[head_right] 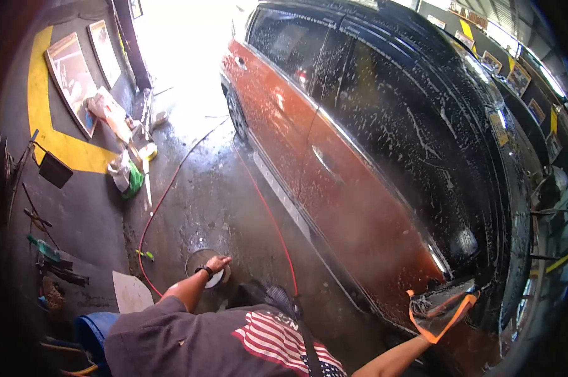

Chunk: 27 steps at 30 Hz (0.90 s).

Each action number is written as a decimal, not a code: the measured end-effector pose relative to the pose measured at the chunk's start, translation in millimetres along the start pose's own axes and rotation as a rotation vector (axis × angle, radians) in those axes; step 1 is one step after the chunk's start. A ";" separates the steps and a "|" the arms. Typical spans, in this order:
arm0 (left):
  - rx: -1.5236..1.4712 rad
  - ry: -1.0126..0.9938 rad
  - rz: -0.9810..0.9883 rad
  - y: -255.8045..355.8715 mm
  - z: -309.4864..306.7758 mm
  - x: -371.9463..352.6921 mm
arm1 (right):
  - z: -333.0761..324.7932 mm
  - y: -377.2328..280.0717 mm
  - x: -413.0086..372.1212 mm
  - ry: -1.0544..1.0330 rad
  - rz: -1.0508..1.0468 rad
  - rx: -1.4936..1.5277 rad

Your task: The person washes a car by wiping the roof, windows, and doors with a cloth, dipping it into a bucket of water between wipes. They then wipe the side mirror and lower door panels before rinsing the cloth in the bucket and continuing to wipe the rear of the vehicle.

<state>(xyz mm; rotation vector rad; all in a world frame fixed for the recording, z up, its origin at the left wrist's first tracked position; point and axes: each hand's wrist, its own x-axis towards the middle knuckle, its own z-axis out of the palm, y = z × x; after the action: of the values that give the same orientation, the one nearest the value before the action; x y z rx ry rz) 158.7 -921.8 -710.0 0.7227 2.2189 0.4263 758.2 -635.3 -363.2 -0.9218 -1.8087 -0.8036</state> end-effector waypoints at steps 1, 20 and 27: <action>-0.011 -0.001 -0.013 -7.2 0.2 -1.1 | 6.4 6.7 -7.3 -0.021 0.008 -0.002; -0.481 -0.221 -0.370 -181.0 25.7 7.4 | 25.0 95.9 -20.9 -0.282 1.165 0.696; -0.363 -0.234 -0.455 -174.4 -6.2 15.5 | 45.8 18.7 -93.8 0.515 1.572 1.273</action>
<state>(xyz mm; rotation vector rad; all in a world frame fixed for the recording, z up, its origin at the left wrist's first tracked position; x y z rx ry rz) 81.8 -1049.7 -801.8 0.0638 1.9340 0.4666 781.9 -611.5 -463.8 -0.7606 -0.4291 0.9514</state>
